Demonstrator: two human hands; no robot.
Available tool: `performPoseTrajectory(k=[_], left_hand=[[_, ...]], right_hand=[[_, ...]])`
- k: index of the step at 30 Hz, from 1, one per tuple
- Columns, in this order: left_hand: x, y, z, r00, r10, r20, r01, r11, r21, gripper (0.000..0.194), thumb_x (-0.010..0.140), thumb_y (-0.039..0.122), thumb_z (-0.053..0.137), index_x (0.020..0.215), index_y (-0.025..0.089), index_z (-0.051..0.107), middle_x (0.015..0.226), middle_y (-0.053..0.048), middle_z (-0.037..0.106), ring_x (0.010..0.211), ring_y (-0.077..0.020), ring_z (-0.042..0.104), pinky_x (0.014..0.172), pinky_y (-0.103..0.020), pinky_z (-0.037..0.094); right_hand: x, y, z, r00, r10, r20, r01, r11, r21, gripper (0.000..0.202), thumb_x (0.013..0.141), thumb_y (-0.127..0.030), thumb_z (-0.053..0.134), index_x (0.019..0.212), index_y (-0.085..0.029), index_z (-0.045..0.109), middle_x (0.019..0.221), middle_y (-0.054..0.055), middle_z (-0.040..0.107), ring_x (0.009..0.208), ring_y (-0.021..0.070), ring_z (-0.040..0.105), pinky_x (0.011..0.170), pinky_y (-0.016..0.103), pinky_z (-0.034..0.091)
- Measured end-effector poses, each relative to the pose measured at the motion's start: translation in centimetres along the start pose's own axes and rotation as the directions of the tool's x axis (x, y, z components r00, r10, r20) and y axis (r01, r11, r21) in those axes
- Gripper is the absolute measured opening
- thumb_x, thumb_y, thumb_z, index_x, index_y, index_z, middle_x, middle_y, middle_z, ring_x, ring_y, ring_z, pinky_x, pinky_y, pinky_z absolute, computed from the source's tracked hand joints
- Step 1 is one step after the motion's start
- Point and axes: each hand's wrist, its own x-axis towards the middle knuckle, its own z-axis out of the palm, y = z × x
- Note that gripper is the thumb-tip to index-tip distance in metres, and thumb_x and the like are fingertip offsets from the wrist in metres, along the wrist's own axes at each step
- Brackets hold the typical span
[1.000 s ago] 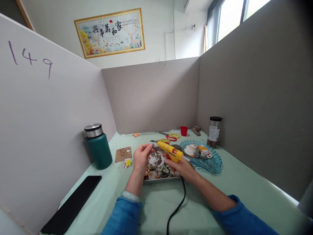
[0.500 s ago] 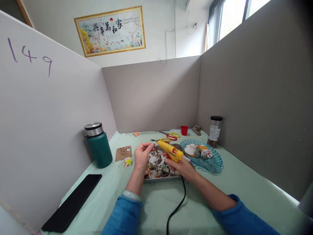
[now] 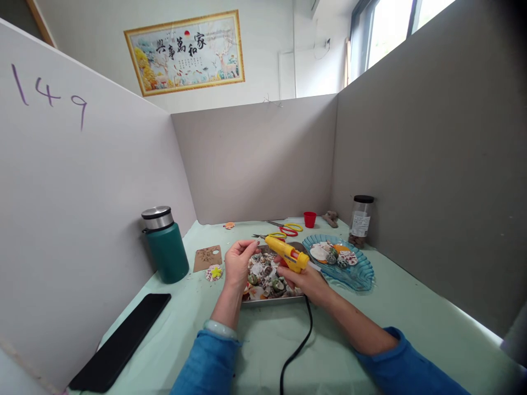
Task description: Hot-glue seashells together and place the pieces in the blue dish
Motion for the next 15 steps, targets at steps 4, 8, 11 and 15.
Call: performPoseTrajectory(k=[4,8,11,15], left_hand=[[-0.10,0.18,0.13,1.000,-0.030,-0.001,0.030,0.999,-0.033,0.032,0.055,0.033,0.084,0.073,0.012,0.067,0.068,-0.003,0.069,0.059,-0.0119,0.063,0.066,-0.025,0.048],[-0.16,0.40,0.28,0.998,-0.064,0.002,0.064,0.994,-0.083,0.032,0.054,0.031,0.085,0.072,0.012,0.066,0.070,-0.003,0.069,0.058,-0.0105,0.062,0.067,-0.025,0.049],[-0.23,0.57,0.38,0.997,-0.075,0.001,0.075,0.992,-0.097,0.031,0.053,0.030,0.085,0.070,0.012,0.066,0.069,-0.003,0.070,0.057,-0.0101,0.061,0.068,-0.026,0.049],[-0.29,0.65,0.42,0.997,-0.081,-0.004,0.080,0.991,-0.104,0.032,0.052,0.031,0.085,0.069,0.012,0.066,0.069,-0.003,0.070,0.056,-0.0103,0.061,0.068,-0.027,0.050]], right_hand=[[-0.03,0.09,0.11,1.000,0.014,0.024,-0.014,1.000,-0.024,0.030,0.072,-0.037,0.069,0.095,-0.018,0.062,0.063,-0.004,0.048,0.046,0.0071,0.037,0.045,0.023,0.033],[0.00,0.15,0.10,1.000,0.005,0.026,-0.004,0.999,-0.042,0.028,0.074,-0.037,0.067,0.095,-0.018,0.062,0.061,-0.005,0.047,0.046,0.0071,0.036,0.045,0.023,0.032],[0.00,0.03,0.02,1.000,-0.008,0.002,0.008,0.999,-0.034,0.029,0.074,-0.036,0.066,0.096,-0.019,0.062,0.059,-0.005,0.046,0.046,0.0075,0.036,0.046,0.023,0.032],[-0.02,0.01,0.02,1.000,0.000,0.001,0.000,1.000,-0.031,0.029,0.074,-0.037,0.067,0.095,-0.019,0.062,0.057,-0.006,0.045,0.045,0.0077,0.036,0.045,0.023,0.032]])
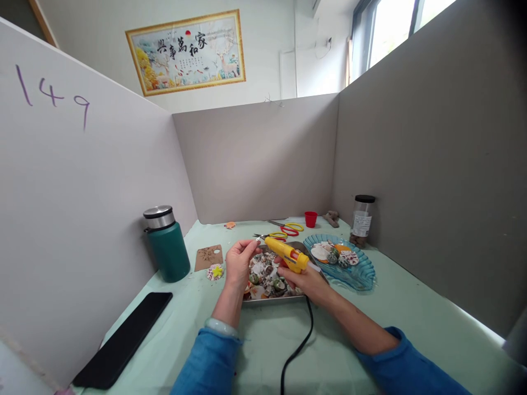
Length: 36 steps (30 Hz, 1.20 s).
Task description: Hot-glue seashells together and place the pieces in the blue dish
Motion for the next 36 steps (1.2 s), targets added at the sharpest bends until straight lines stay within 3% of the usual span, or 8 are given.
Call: performPoseTrajectory(k=[6,12,22,29,36], left_hand=[[0.15,-0.16,-0.12,1.000,0.003,0.008,-0.003,1.000,-0.005,0.031,0.053,0.030,0.085,0.070,0.012,0.066,0.069,-0.002,0.069,0.057,-0.0095,0.061,0.068,-0.026,0.050],[0.17,-0.17,-0.15,1.000,0.011,0.003,-0.011,1.000,0.007,0.032,0.053,0.031,0.085,0.070,0.012,0.066,0.068,-0.003,0.069,0.057,-0.0098,0.061,0.067,-0.025,0.049],[0.36,-0.50,-0.51,0.999,0.037,0.013,-0.037,0.999,0.038,0.030,0.055,0.029,0.084,0.074,0.012,0.067,0.070,-0.003,0.069,0.059,-0.0109,0.062,0.068,-0.025,0.049],[0.26,-0.36,-0.35,0.999,0.047,0.012,-0.048,0.998,0.047,0.032,0.055,0.030,0.084,0.074,0.012,0.067,0.068,-0.002,0.068,0.059,-0.0108,0.062,0.067,-0.025,0.048],[0.40,-0.53,-0.56,0.997,0.071,-0.001,-0.071,0.996,0.046,0.032,0.056,0.031,0.083,0.076,0.012,0.067,0.069,-0.001,0.067,0.060,-0.0107,0.062,0.067,-0.025,0.048]], right_hand=[[0.08,0.29,0.20,0.999,0.025,0.026,-0.025,1.000,-0.006,0.030,0.072,-0.038,0.069,0.094,-0.018,0.063,0.062,-0.004,0.049,0.046,0.0070,0.037,0.044,0.022,0.033],[0.11,0.21,0.11,0.999,0.006,-0.034,-0.005,1.000,0.021,0.029,0.074,-0.035,0.066,0.097,-0.018,0.061,0.063,-0.005,0.047,0.046,0.0068,0.037,0.044,0.023,0.033],[-0.14,-0.44,0.29,0.998,0.053,0.038,-0.054,0.998,0.024,0.030,0.072,-0.036,0.068,0.095,-0.017,0.061,0.059,-0.006,0.045,0.044,0.0064,0.035,0.044,0.023,0.030],[-0.06,-0.19,0.05,1.000,0.004,0.004,-0.004,1.000,0.016,0.030,0.075,-0.035,0.065,0.098,-0.017,0.060,0.056,-0.007,0.043,0.045,0.0066,0.036,0.045,0.022,0.031],[-0.02,-0.13,0.18,0.999,0.030,0.020,-0.031,0.999,0.023,0.027,0.073,-0.033,0.067,0.095,-0.018,0.061,0.058,-0.006,0.046,0.043,0.0066,0.036,0.044,0.022,0.031]])
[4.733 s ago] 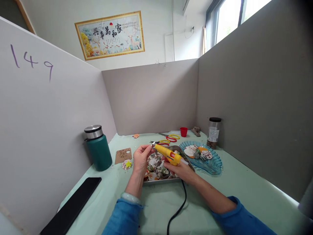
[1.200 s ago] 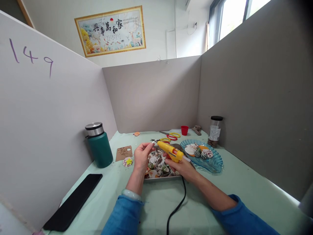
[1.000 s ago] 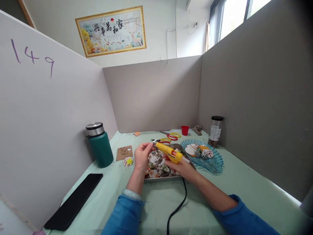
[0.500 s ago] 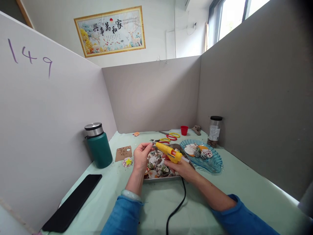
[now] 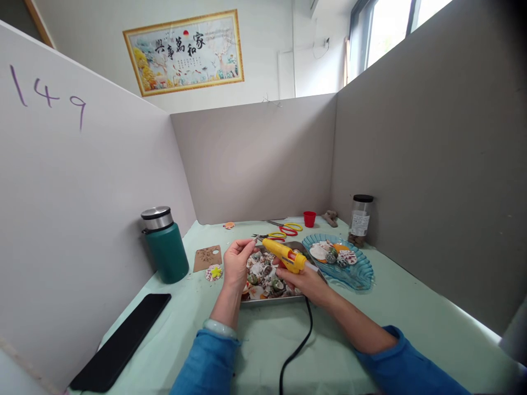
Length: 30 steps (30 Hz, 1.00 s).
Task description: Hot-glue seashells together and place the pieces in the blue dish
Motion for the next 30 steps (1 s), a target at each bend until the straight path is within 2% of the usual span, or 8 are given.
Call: performPoseTrajectory(k=[5,13,25,30], left_hand=[[0.07,-0.03,-0.09,1.000,0.005,-0.001,-0.005,1.000,-0.002,0.033,0.055,0.031,0.084,0.075,0.012,0.066,0.068,0.000,0.067,0.060,-0.0109,0.062,0.067,-0.025,0.048],[-0.11,0.16,0.07,1.000,-0.011,0.018,0.011,1.000,-0.026,0.032,0.054,0.028,0.084,0.074,0.013,0.064,0.065,0.001,0.065,0.057,-0.0089,0.060,0.067,-0.024,0.047],[0.09,-0.03,-0.05,0.987,-0.133,0.084,0.146,0.976,-0.161,0.033,0.051,0.021,0.086,0.076,0.013,0.066,0.069,0.001,0.066,0.055,-0.0070,0.059,0.066,-0.024,0.051],[0.01,0.13,-0.03,0.977,-0.192,0.092,0.208,0.957,-0.201,0.031,0.050,0.018,0.086,0.074,0.012,0.067,0.068,0.001,0.066,0.053,-0.0067,0.057,0.065,-0.025,0.052]], right_hand=[[0.03,0.18,-0.04,1.000,0.018,0.008,-0.018,1.000,-0.010,0.027,0.073,-0.032,0.066,0.095,-0.017,0.061,0.060,-0.005,0.048,0.043,0.0061,0.036,0.043,0.022,0.031],[0.16,0.52,-0.20,0.999,-0.043,-0.029,0.043,0.999,-0.016,0.027,0.076,-0.032,0.064,0.098,-0.017,0.061,0.060,-0.006,0.045,0.046,0.0060,0.036,0.045,0.021,0.032],[0.01,0.13,-0.08,1.000,0.006,0.004,-0.006,1.000,-0.019,0.029,0.073,-0.034,0.065,0.096,-0.017,0.061,0.057,-0.006,0.044,0.044,0.0064,0.036,0.043,0.022,0.031],[0.13,0.58,-0.17,0.999,-0.034,-0.015,0.034,0.999,-0.022,0.029,0.075,-0.033,0.065,0.098,-0.017,0.061,0.059,-0.006,0.046,0.045,0.0062,0.036,0.044,0.022,0.032]])
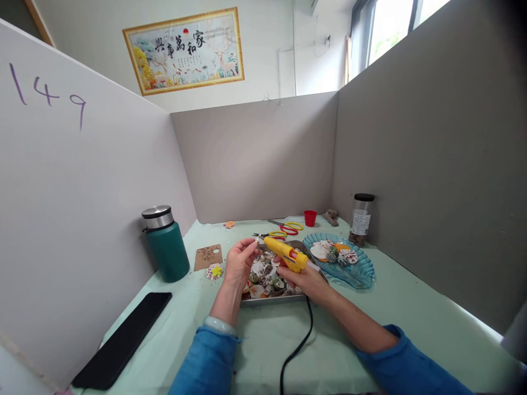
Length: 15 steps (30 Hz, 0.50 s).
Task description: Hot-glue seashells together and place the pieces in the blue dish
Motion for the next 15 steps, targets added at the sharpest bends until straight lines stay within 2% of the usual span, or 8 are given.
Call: performPoseTrajectory(k=[8,15], left_hand=[[-0.08,0.07,0.13,1.000,-0.013,-0.012,0.013,1.000,0.015,0.030,0.051,0.023,0.087,0.071,0.011,0.067,0.070,-0.003,0.069,0.055,-0.0078,0.058,0.066,-0.026,0.052],[-0.04,0.06,0.27,0.999,0.049,-0.023,-0.047,0.997,0.060,0.032,0.050,0.026,0.086,0.069,0.012,0.065,0.068,-0.002,0.068,0.054,-0.0080,0.057,0.067,-0.028,0.052]], right_hand=[[-0.14,-0.54,0.06,0.999,0.053,-0.011,-0.053,0.999,-0.011,0.029,0.073,-0.034,0.067,0.096,-0.017,0.063,0.053,-0.007,0.043,0.043,0.0070,0.037,0.043,0.022,0.032],[-0.20,-0.67,0.11,0.998,0.070,-0.012,-0.070,0.997,-0.019,0.028,0.072,-0.035,0.067,0.095,-0.019,0.063,0.052,-0.007,0.043,0.042,0.0076,0.035,0.042,0.022,0.031]])
